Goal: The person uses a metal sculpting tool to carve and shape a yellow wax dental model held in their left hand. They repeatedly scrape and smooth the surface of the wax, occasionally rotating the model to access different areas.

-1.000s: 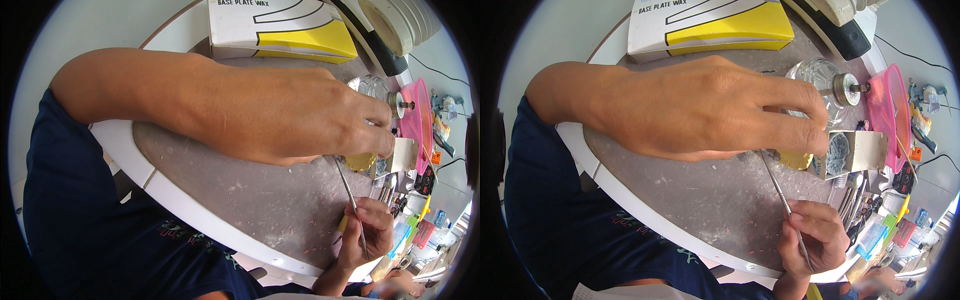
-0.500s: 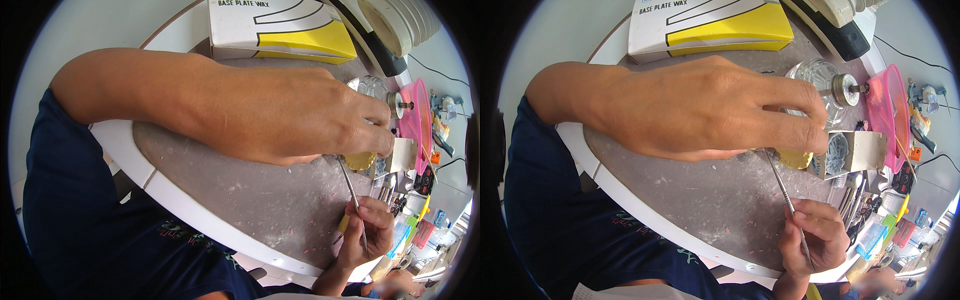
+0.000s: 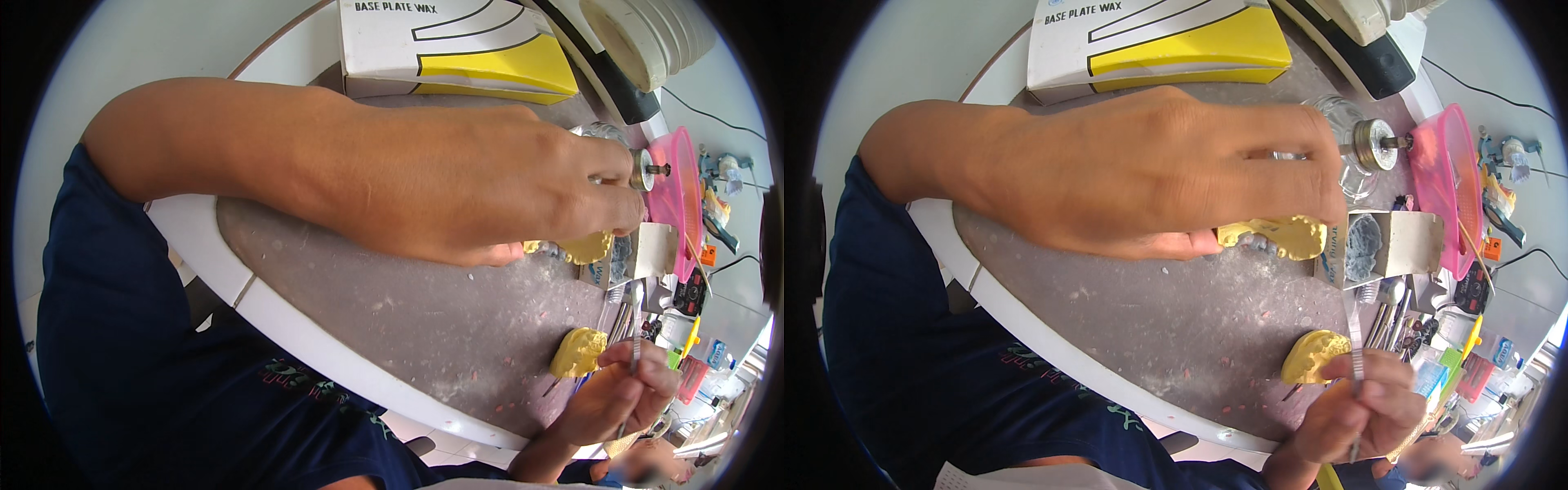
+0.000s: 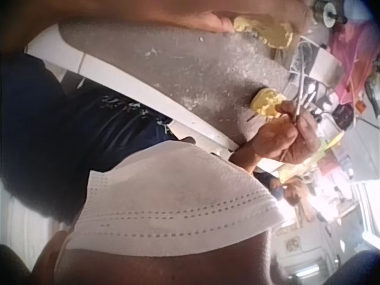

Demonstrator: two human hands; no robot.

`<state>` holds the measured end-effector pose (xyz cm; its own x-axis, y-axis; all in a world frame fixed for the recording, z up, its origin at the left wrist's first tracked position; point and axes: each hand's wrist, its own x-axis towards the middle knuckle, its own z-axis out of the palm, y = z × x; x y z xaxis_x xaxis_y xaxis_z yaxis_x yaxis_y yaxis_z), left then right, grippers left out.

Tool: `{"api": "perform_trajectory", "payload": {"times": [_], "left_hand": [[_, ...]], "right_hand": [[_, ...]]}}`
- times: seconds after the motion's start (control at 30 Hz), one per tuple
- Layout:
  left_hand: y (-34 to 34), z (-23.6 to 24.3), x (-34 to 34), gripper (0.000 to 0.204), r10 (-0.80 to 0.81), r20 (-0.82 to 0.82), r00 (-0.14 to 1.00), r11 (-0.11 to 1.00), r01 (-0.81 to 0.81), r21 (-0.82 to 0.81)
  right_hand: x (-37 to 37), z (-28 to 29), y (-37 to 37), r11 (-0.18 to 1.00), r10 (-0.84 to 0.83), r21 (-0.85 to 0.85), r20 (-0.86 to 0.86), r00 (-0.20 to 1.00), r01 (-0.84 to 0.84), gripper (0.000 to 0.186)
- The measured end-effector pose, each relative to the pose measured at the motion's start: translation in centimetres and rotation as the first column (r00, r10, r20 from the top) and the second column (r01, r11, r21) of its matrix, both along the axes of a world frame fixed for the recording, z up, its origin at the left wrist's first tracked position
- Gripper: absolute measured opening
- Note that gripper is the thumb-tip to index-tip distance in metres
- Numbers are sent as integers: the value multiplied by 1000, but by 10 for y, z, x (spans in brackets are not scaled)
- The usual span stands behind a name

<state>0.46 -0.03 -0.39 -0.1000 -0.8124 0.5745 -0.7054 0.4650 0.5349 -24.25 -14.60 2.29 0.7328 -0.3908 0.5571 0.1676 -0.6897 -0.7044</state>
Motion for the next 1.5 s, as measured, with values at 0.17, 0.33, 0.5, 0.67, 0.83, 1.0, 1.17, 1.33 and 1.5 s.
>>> {"api": "perform_trajectory", "payload": {"times": [0.17, 0.33, 0.5, 0.67, 0.83, 1.0, 1.17, 1.33, 1.5], "left_hand": [[6, 7, -2, 57, 71, 59, 996, 995, -75, 70], [10, 14, -5, 56, 159, 99, 982, 982, -167, 84], [14, 15, -6, 55, 217, 134, 967, 972, -227, 67], [10, 12, -5, 56, 227, 133, 965, 969, -238, 68], [8, 8, -5, 56, 237, 126, 963, 970, -242, 30], [7, 7, -4, 56, 239, 141, 961, 970, -243, 15], [7, 8, -3, 56, 235, 165, 958, 970, -241, 17], [7, 7, -4, 60, 259, 161, 952, 954, -278, 111], [3, 4, -2, 62, 252, 127, 959, 959, -265, 97]], "right_hand": [[18, 18, -14, 963, -247, -88, 75, 966, 254, 25], [35, 34, -17, 986, -118, 122, 2, 993, 117, 18], [47, 34, -16, 980, -143, 135, -18, 990, 144, 17], [51, 29, -14, 971, -197, 139, 20, 980, 192, 15], [45, 26, -19, 985, -92, 144, -2, 996, 91, 17], [47, 26, -18, 989, -79, 127, -1, 997, 78, 18], [48, 25, -18, 986, -79, 144, 1, 997, 78, 18], [38, 26, -18, 982, -99, 161, -5, 995, 99, 17], [11, 26, -17, 955, -226, 180, -61, 972, 233, 14]]}}
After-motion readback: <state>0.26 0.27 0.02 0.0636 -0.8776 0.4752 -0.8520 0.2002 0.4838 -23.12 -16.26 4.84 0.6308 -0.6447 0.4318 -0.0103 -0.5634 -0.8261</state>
